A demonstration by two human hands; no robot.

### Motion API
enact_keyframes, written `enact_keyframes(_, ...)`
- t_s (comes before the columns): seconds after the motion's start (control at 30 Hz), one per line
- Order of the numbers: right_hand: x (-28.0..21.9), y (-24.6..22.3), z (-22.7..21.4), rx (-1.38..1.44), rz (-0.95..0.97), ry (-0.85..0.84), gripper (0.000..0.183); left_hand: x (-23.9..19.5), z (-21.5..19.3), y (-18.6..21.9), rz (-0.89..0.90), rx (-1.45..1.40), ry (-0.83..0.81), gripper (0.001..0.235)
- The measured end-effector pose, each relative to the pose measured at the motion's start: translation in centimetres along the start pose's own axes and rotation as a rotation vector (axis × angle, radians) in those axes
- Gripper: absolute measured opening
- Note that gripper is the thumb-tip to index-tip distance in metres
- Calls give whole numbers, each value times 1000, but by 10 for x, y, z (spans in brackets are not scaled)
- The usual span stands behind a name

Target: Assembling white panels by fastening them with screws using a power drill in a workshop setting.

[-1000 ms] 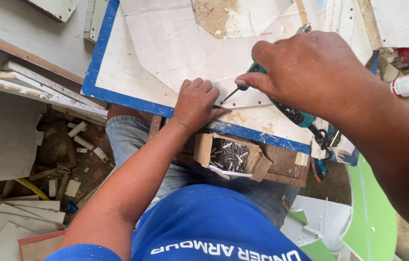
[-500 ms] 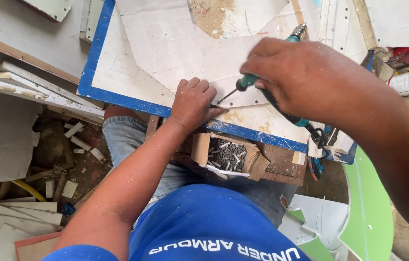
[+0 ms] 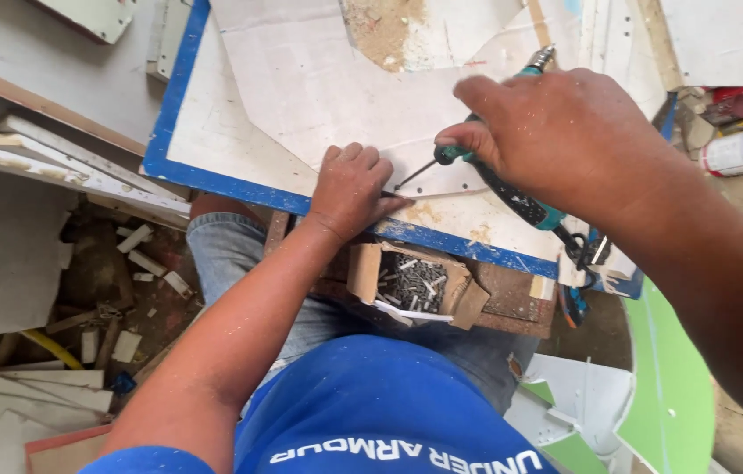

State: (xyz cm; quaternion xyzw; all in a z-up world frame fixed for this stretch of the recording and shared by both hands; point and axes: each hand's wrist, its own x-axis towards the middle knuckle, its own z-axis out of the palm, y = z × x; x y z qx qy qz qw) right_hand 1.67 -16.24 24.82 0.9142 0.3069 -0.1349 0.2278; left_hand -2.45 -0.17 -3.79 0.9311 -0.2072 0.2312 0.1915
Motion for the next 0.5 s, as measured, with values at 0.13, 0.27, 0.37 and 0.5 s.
enact_keyframes(0.13, -6, 6, -3, 238, -148, -13, 52, -2, -1, 2, -7, 8, -18, 61)
enact_keyframes(0.27, 2, -7, 10, 52, -187, 113, 26, 0, 2, 1, -12, 26, -43, 62)
enact_keyframes(0.37, -4, -20, -19, 42, -49, -38, 41, 1, -1, 5, -14, 14, -41, 62)
enact_keyframes(0.5, -8, -10, -24, 211, -266, -125, 39, -1, 1, 2, -14, 32, -41, 62)
